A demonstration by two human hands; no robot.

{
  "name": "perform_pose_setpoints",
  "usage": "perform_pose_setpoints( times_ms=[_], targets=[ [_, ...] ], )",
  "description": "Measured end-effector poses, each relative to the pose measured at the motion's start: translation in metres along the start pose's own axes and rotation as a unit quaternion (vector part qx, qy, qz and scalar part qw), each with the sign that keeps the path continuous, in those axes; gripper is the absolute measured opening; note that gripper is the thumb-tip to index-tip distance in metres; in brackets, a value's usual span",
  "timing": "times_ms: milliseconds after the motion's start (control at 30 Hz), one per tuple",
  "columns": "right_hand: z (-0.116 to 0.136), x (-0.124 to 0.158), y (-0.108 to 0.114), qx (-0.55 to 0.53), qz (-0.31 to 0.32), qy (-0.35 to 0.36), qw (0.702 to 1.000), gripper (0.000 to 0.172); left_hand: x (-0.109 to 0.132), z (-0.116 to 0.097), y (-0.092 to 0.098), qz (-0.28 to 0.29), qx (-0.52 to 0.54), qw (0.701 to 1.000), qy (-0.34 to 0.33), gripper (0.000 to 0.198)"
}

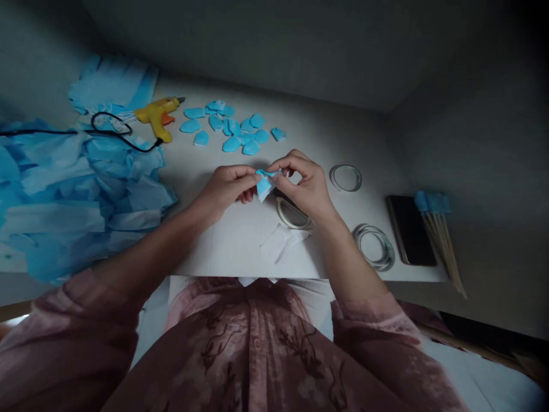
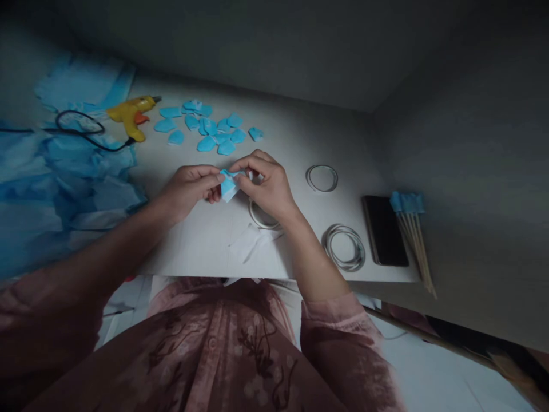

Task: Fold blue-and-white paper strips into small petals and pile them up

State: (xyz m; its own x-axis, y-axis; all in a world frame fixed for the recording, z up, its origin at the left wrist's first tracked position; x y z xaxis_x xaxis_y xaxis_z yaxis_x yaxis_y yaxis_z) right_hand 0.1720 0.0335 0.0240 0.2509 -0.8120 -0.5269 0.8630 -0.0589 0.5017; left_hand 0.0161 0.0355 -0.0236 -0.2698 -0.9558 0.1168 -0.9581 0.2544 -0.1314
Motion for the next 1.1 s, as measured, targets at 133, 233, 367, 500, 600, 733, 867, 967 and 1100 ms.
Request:
perform_pose_setpoints(
  times_ms=[133,233,367,500,600,733,867,967,1100],
  targets=[
    [-0.0011,0.0004,-0.0001,0.011,0.002,0.002,1.000,0.009,-0.0004,-0.0002,-0.0007,0.006,0.021,1.000,-0.003,0.020],
    [-0.0018,0.0006,-0.0012,0.024,0.013,-0.005,1.000,0.009,0.0001,-0.0016,-0.0016,0.008,0.030,1.000,-0.002,0.020],
    [-0.0004,0.0008,-0.0016,0.019,0.014,-0.003,1.000,0.012,0.0009,-0.0035,-0.0033,0.017,0.036,0.999,-0.006,0.022],
    [-0.0014,0.0013,-0.0032,0.016,0.020,-0.012,1.000,0.013,0.0002,-0.0009,-0.0019,0.014,0.035,0.999,0.000,0.020],
    [-0.0016,0.0017,-0.0046,0.018,0.029,-0.008,0.999,0.014,0.0000,0.0002,-0.0018,0.014,0.033,0.999,0.005,0.020],
    [-0.0009,0.0019,-0.0051,0.014,0.031,-0.003,0.999,0.015,0.0005,-0.0005,-0.0023,0.016,0.033,0.999,0.010,0.019],
    [-0.0005,0.0021,-0.0052,0.010,0.033,0.002,0.999,0.016,0.0005,0.0000,-0.0024,0.011,0.035,0.999,0.007,0.020],
    [-0.0003,0.0022,-0.0058,-0.001,0.035,0.010,0.999,0.017,0.0007,-0.0003,-0.0016,0.002,0.034,0.999,-0.002,0.020],
    [0.0016,0.0022,-0.0070,0.009,0.049,0.004,0.999,0.014,-0.0003,-0.0018,0.0040,-0.030,0.018,0.999,-0.012,0.019]
  ],
)
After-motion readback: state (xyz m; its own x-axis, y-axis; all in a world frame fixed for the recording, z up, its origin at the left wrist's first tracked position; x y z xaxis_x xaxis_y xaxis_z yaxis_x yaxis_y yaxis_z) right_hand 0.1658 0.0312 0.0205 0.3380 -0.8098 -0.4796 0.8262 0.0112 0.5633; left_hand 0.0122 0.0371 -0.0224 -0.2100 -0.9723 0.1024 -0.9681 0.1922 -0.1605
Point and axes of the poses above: each hand's wrist, its own x-axis away from the middle knuckle, its own y-axis out of the back of the hand, z = x × y, the point moved 7 cm from there along -x, towards the middle knuckle, and after that the axes turned 5 degrees about x, right-handed, at the moved point
